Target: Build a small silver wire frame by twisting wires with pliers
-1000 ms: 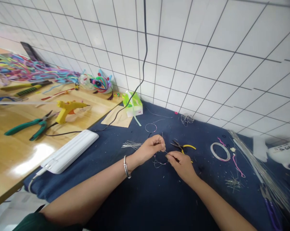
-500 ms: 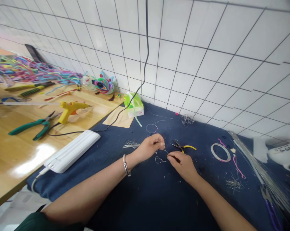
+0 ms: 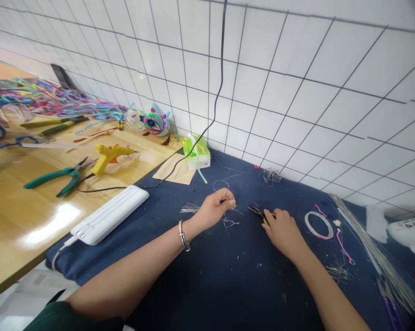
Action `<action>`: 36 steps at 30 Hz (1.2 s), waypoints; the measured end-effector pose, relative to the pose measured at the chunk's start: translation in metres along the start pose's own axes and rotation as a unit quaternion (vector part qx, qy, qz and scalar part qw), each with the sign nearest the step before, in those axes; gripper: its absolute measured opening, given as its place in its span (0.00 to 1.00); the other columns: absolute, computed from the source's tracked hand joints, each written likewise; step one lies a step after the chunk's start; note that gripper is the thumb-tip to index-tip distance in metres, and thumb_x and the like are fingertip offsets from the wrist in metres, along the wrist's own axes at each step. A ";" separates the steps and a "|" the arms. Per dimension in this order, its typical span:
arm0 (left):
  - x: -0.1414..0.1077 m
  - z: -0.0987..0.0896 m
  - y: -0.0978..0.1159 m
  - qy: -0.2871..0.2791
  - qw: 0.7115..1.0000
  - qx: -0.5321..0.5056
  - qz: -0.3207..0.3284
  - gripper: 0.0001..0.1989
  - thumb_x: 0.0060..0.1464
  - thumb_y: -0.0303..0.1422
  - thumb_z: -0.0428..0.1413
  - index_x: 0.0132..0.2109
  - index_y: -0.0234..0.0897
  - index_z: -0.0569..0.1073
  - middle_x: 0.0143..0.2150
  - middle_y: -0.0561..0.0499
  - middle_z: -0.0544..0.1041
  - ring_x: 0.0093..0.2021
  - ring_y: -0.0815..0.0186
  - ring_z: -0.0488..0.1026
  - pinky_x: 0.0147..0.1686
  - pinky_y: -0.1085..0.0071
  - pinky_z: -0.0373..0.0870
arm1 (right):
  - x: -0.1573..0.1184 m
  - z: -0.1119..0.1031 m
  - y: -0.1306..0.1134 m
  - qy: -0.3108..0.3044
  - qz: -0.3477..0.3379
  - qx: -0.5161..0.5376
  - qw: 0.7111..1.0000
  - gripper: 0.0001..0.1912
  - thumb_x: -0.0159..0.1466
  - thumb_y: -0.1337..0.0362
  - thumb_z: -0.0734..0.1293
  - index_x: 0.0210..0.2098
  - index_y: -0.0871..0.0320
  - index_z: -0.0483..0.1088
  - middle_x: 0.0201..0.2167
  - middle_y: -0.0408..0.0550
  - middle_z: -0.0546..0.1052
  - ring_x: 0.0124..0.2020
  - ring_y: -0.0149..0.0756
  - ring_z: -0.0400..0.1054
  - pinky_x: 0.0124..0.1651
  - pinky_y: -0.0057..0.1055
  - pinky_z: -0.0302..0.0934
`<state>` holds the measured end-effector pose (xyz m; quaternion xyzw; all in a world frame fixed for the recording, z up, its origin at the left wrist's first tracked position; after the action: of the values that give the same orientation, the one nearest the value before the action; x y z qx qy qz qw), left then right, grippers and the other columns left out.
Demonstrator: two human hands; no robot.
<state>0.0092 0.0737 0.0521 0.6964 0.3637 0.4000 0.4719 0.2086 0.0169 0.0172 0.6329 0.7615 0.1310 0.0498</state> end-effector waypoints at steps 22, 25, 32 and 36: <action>-0.002 0.000 -0.001 0.028 0.999 0.027 0.002 0.03 0.52 0.29 0.50 0.32 0.35 0.66 0.27 0.55 0.68 0.29 0.71 0.65 0.31 0.74 0.61 | -0.014 -0.075 -0.049 0.168 -0.113 0.056 0.978 0.17 0.61 0.55 0.59 0.44 0.58 0.66 0.34 0.51 0.67 0.37 0.39 0.56 0.39 0.36 0.50; -0.003 0.000 0.001 0.031 0.999 0.030 0.004 0.03 0.53 0.29 0.50 0.32 0.35 0.67 0.28 0.55 0.68 0.29 0.71 0.64 0.32 0.74 0.61 | -0.012 -0.075 -0.046 0.172 -0.105 0.056 0.978 0.17 0.61 0.55 0.59 0.44 0.58 0.67 0.35 0.52 0.67 0.38 0.40 0.56 0.39 0.36 0.50; -0.002 0.001 0.010 -0.002 1.000 -0.008 0.022 0.04 0.54 0.30 0.49 0.33 0.35 0.67 0.28 0.54 0.68 0.30 0.71 0.65 0.33 0.74 0.61 | -0.012 -0.078 -0.037 0.176 -0.078 0.091 0.977 0.17 0.61 0.54 0.60 0.43 0.59 0.67 0.36 0.52 0.67 0.40 0.40 0.57 0.42 0.37 0.51; -0.003 0.002 0.012 -0.006 1.000 0.004 0.021 0.04 0.54 0.30 0.49 0.32 0.35 0.67 0.28 0.53 0.69 0.30 0.71 0.65 0.33 0.74 0.61 | -0.017 -0.082 -0.045 0.195 -0.112 0.089 0.970 0.15 0.61 0.56 0.60 0.43 0.58 0.67 0.36 0.51 0.67 0.40 0.40 0.57 0.43 0.37 0.51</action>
<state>0.0111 0.0675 0.0622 0.7080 0.3475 0.4044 0.4630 0.1494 -0.0182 0.0830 0.5079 0.8310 0.1769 -0.1418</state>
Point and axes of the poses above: each hand's wrist, its own x-axis towards the middle knuckle, its own z-axis out of the palm, y = z × x, the point moved 8 cm from there along x, towards the middle knuckle
